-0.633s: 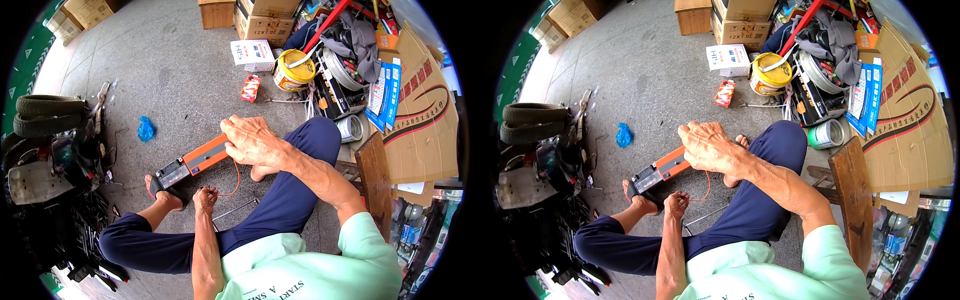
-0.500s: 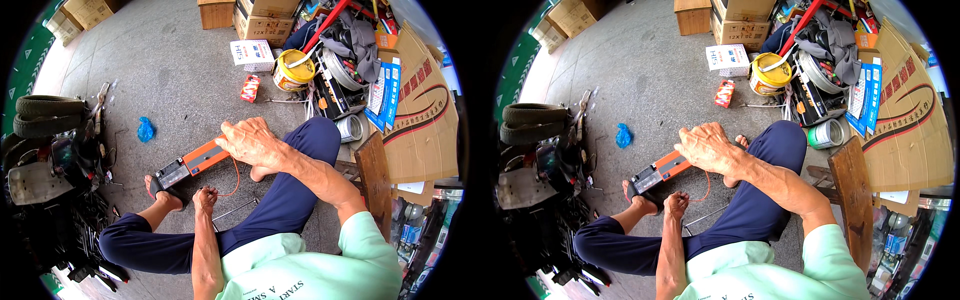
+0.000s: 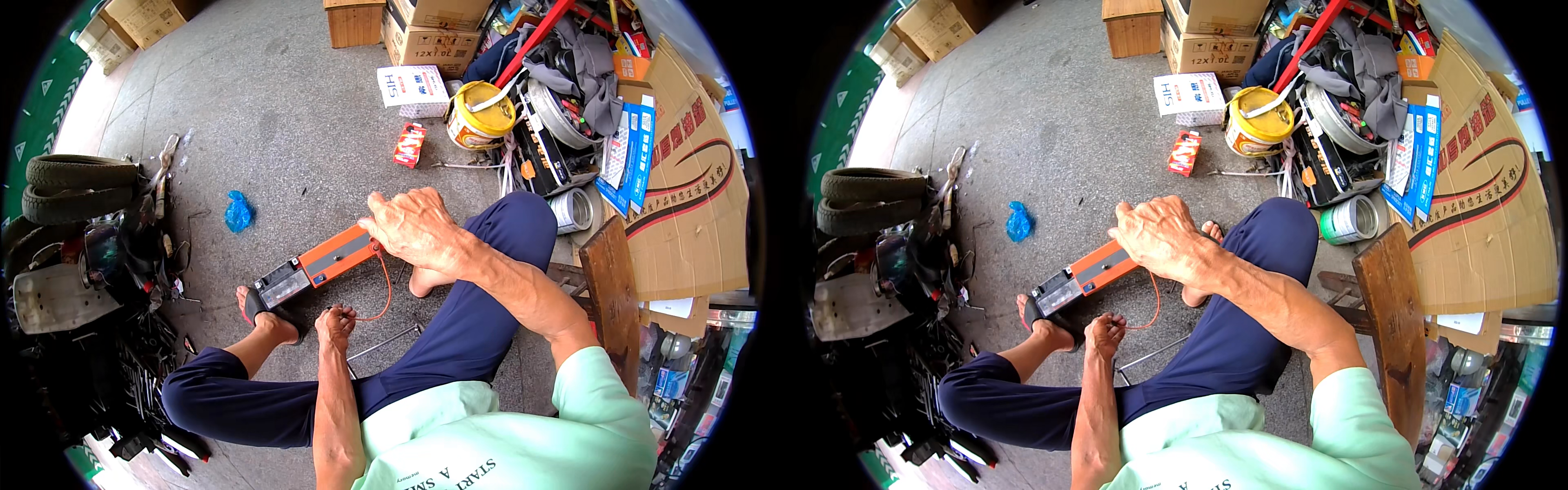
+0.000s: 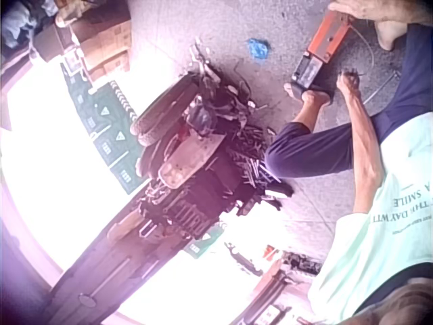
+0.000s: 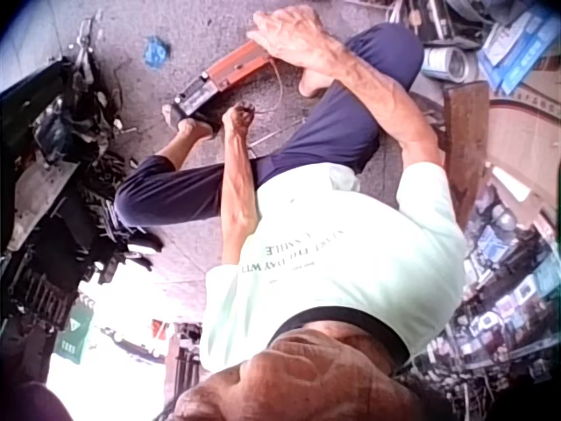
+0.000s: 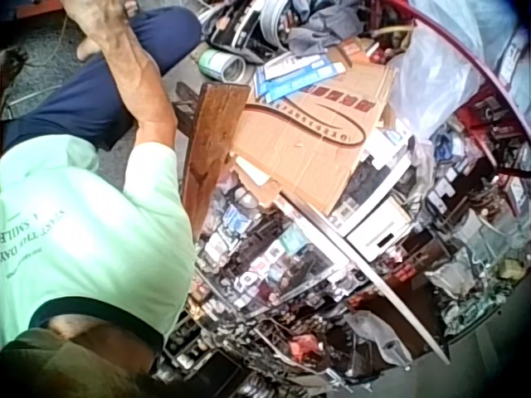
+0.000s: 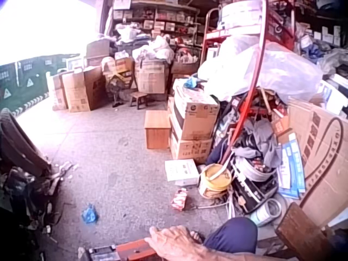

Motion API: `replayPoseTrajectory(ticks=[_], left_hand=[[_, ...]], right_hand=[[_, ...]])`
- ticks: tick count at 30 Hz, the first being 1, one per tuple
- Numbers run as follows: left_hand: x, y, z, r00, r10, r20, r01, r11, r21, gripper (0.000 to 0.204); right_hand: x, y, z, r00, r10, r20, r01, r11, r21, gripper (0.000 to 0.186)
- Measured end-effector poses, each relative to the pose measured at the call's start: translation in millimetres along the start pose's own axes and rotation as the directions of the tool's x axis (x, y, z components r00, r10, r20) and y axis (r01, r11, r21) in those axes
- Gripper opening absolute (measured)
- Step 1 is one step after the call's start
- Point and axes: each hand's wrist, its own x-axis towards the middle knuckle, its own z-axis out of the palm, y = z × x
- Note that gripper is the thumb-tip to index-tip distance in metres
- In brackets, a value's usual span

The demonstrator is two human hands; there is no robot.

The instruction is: The person sits on the floor and uses a screwdriver to remove screws from an orange and black electronic device. They then use a red wire to test connections on the device.

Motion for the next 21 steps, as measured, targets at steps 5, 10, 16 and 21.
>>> replayPoseTrajectory(ticks=[5,10,16,21], left_hand=[[-1.6,0.5,-0.4,1.000,0.005,0.008,-0.004,1.000,-0.011,0.017],[-5.4,2.2,3.4,1.000,0.002,0.000,-0.002,1.000,0.002,0.016],[-4.1,2.0,2.5,1.000,0.001,-0.019,-0.001,1.000,0.013,0.017],[-1.4,0.2,0.5,1.000,0.008,0.004,-0.008,1.000,0.004,0.017]], right_hand=[[-5.2,6.4,8.4,0.990,-0.100,-0.097,0.111,0.986,0.120,0.022],[-3.1,0.9,8.3,0.995,-0.064,-0.082,0.071,0.994,0.080,0.021],[-1.9,3.6,9.8,0.998,-0.049,-0.043,0.052,0.995,0.088,0.022],[-5.2,6.8,18.9,0.962,-0.142,-0.235,0.152,0.988,0.023,0.023]])
